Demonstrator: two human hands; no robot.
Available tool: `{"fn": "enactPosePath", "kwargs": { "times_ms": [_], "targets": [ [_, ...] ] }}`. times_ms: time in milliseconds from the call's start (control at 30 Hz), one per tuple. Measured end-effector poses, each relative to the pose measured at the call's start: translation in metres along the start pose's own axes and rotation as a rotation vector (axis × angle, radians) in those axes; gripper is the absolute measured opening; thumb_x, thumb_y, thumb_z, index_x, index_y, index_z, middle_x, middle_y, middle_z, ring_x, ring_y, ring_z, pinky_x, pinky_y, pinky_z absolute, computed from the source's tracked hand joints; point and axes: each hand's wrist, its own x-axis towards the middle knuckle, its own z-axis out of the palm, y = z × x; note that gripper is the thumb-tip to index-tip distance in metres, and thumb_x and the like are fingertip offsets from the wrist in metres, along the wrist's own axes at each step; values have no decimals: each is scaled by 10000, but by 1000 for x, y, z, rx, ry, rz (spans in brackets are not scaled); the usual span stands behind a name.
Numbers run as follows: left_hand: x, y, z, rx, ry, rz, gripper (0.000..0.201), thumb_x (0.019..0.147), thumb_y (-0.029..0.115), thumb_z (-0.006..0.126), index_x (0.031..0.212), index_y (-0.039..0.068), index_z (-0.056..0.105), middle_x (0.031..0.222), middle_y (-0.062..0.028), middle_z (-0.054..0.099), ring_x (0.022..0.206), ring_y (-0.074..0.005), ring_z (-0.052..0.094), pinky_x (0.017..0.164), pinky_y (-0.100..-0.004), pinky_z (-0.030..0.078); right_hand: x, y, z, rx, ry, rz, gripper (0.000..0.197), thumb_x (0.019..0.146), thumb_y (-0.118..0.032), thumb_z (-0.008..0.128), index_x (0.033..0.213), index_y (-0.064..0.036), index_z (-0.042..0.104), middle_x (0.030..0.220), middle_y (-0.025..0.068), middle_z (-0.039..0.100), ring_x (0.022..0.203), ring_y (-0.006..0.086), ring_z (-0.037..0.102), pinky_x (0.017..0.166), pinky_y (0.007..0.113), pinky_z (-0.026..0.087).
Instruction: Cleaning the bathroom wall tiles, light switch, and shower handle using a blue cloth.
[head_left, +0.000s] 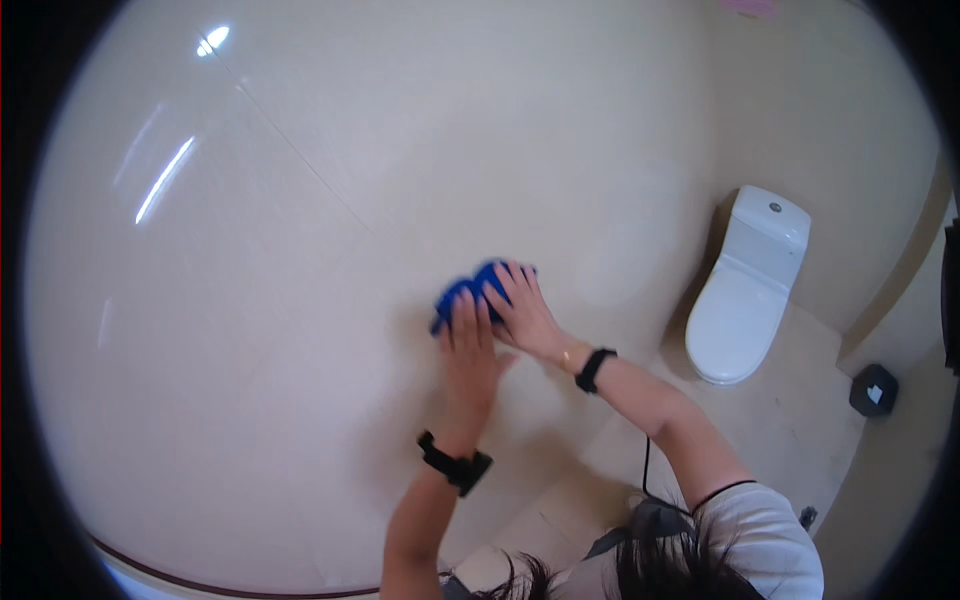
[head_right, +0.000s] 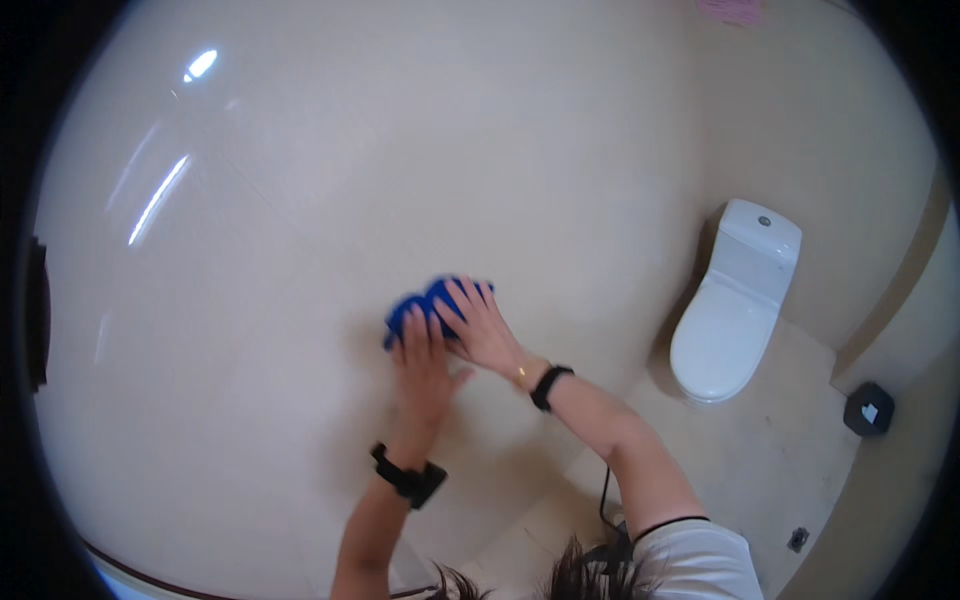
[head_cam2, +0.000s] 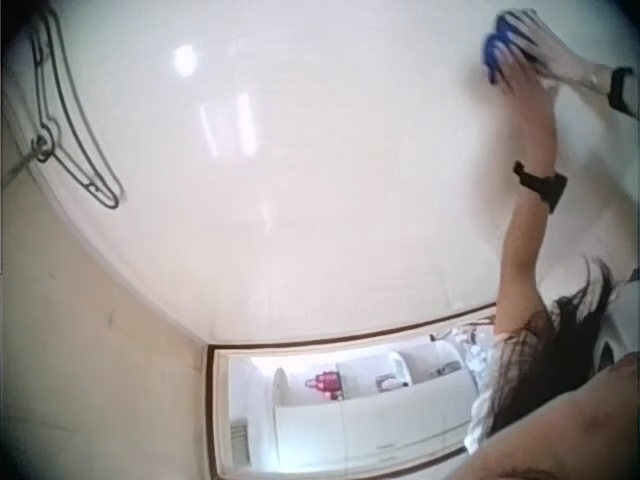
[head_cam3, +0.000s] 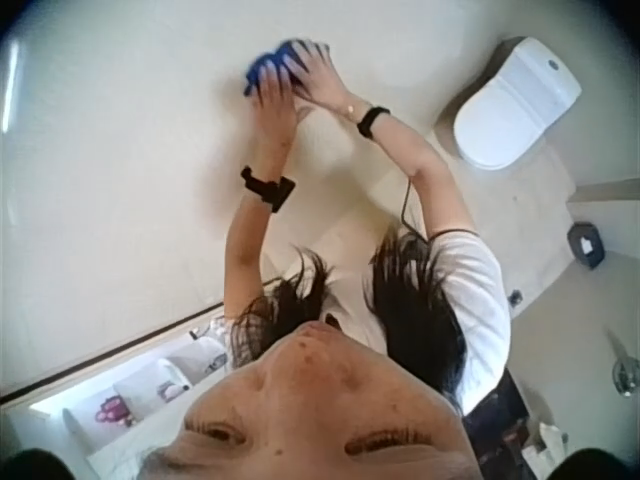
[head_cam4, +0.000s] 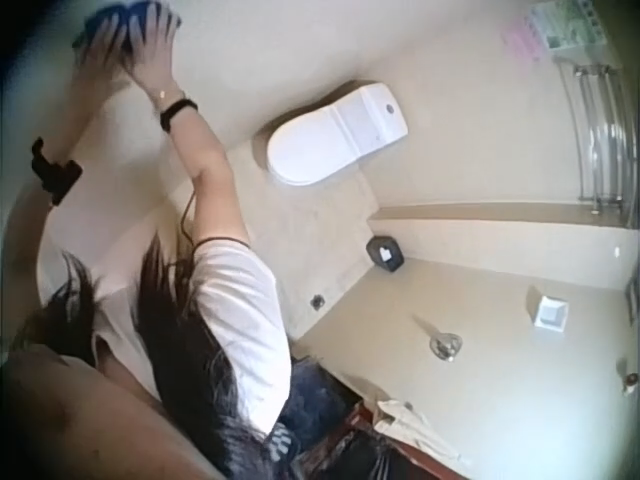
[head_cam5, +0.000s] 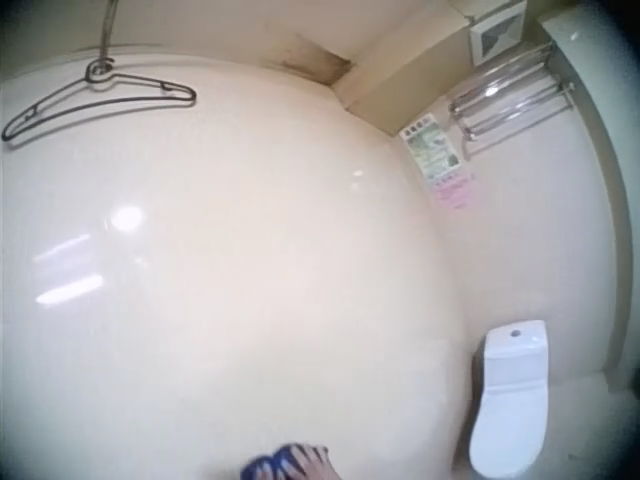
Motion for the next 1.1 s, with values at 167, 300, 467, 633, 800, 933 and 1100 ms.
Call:
{"fn": "enactPosePath", "kwargs": {
  "times_ms": [167,300,467,633,800,933,1100],
  "targets": [
    [99,-42,-80,-34,167,50,923,648,485,627,1307,-43,256,1394,-220,183,1309,-328,149,1028,-481,148,127,-1,-48,-6,254,-35,674,729,-227,612,1306,-63,306,1385,194,201,1278,397,167,1022,521,151],
    [136,-49,-96,-21,273,73,981,606,490,656,1313,-41,231,1402,-211,163,1314,-306,143,1034,-468,141,167,11,-69,-77,328,-59,667,746,-199,553,1330,-58,261,1398,195,169,1289,399,140,1026,526,133],
    [104,-25,-62,189,20,65,1037,602,617,574,1349,3,199,1430,-134,146,1330,-242,105,1056,-406,120,106,20,-51,-56,240,16,627,754,-248,583,1290,-53,325,1379,193,215,1276,398,168,1023,520,151],
    [41,4,18,-248,27,147,1010,547,412,729,1312,-33,242,1399,-175,207,1308,-283,179,1010,-445,207,5,33,-6,-63,137,97,633,742,-274,602,1266,-34,340,1368,226,211,1265,426,169,1021,532,150],
    [-5,36,64,-250,-88,127,993,530,454,724,1290,-25,300,1396,-157,231,1295,-255,213,996,-432,227,-70,39,30,-63,72,178,613,723,-280,621,1227,-35,371,1351,236,220,1257,434,178,1014,549,160],
    [-1,44,64,-192,-166,64,997,536,512,692,1297,-3,304,1398,-145,229,1296,-245,208,1006,-430,201,-72,49,26,-25,21,135,634,702,-293,648,1217,-45,374,1346,227,210,1257,430,171,1004,567,164],
    [94,36,15,-38,13,62,977,561,551,660,1306,25,309,1397,-152,223,1309,-253,173,1025,-443,161,22,87,-18,-13,149,66,681,698,-290,652,1260,-60,345,1350,215,217,1259,434,159,961,591,182]
  ]
}}
